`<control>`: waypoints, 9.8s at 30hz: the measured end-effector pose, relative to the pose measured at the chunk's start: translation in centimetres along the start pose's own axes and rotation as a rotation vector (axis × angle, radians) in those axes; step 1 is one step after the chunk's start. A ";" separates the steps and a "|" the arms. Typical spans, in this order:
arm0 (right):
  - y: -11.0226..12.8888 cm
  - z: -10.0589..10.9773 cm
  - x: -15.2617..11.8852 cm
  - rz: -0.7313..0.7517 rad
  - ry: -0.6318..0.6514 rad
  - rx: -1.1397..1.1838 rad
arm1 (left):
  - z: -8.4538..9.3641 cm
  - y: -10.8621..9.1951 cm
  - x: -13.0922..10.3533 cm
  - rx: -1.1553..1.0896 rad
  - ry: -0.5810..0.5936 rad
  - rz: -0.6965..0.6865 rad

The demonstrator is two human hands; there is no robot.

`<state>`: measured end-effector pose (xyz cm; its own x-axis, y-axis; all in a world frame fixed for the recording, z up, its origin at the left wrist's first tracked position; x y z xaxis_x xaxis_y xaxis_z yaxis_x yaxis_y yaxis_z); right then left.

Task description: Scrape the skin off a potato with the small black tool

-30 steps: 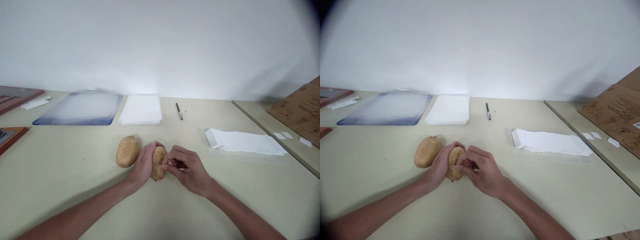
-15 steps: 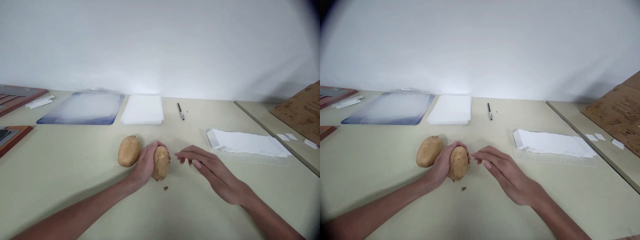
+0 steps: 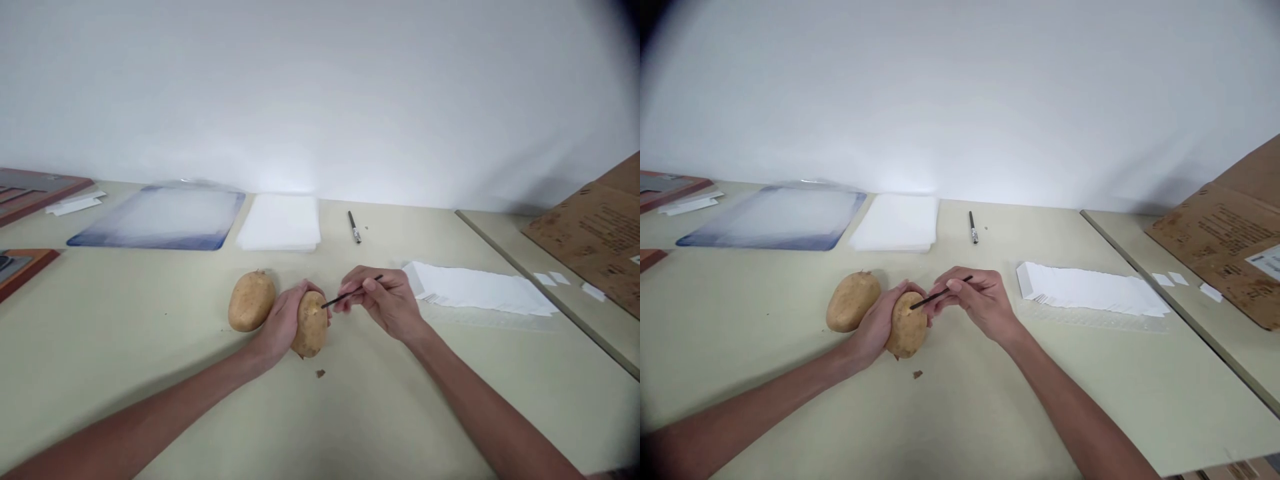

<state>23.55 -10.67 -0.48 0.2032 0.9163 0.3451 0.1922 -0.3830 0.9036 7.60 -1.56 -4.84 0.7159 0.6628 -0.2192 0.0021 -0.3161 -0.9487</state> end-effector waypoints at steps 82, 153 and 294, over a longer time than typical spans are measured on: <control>-0.8 -0.1 -0.9 0.013 -0.279 -0.051 | -0.7 0.3 -2.1 0.001 0.135 -0.091; -0.2 -3.0 -1.9 -0.088 -0.079 -0.160 | -1.6 -0.4 -1.6 -0.160 0.067 0.070; -1.5 -2.6 -1.3 -0.169 -0.070 0.058 | -1.6 -0.8 -1.4 -0.132 0.068 0.051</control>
<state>20.50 -10.96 -1.65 0.2290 0.9586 0.1693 0.2839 -0.2321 0.9303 7.72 -3.37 -3.44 0.7631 0.5977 -0.2458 0.0532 -0.4371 -0.8978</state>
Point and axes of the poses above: each hand's wrist, its own x-axis towards the middle knuckle, its own z-axis out of the back of the hand, y = z × x, the point moved 2 cm from there along x, towards the middle knuckle, and after that the axes turned 5 degrees about -y, right-handed, at the moved point
